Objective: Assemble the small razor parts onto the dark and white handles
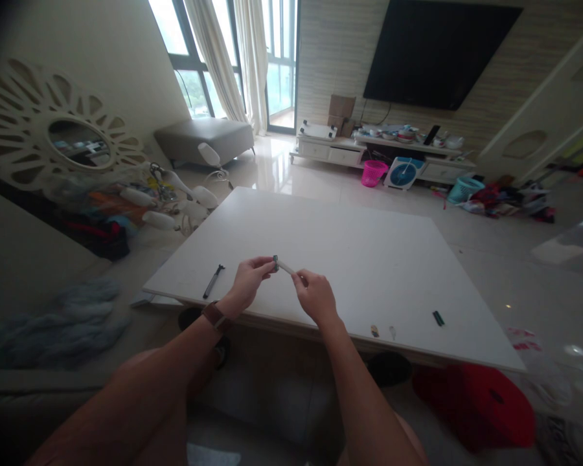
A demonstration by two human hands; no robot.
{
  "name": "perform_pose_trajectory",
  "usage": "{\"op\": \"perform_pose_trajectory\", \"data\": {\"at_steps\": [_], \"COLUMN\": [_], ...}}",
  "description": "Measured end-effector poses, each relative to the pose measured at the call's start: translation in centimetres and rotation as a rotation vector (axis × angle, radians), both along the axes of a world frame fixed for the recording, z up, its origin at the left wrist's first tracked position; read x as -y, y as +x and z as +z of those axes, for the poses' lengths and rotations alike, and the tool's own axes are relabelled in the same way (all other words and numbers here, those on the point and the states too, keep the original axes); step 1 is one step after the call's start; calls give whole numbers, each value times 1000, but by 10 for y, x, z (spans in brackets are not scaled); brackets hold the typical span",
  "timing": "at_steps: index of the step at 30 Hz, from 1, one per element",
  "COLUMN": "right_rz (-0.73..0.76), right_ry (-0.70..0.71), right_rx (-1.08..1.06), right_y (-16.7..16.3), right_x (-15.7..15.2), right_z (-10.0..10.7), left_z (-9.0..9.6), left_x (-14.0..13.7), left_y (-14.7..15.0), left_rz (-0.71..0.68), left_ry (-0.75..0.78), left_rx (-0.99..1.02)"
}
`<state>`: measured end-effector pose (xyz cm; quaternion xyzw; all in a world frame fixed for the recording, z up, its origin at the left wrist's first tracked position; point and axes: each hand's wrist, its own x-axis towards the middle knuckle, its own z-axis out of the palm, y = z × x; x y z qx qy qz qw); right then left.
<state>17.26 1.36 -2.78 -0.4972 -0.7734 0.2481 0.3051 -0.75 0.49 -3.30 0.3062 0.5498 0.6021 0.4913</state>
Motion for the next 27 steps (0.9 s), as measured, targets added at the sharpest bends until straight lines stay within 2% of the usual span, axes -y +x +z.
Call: {"op": "perform_pose_trajectory", "data": {"at_steps": [16,27], "right_rz": [-28,-38], "right_ry": [-15,-18], "right_rx": [45,64], "right_y": [2,2], "right_x": [-1,0], "right_z": [-1,-1], "left_z": [4,-2], "left_x": [10,9], "left_y": [13,14], "left_rz": [-49,-76], "left_ry": [-39,-52], "left_rx": [-60,-70]}}
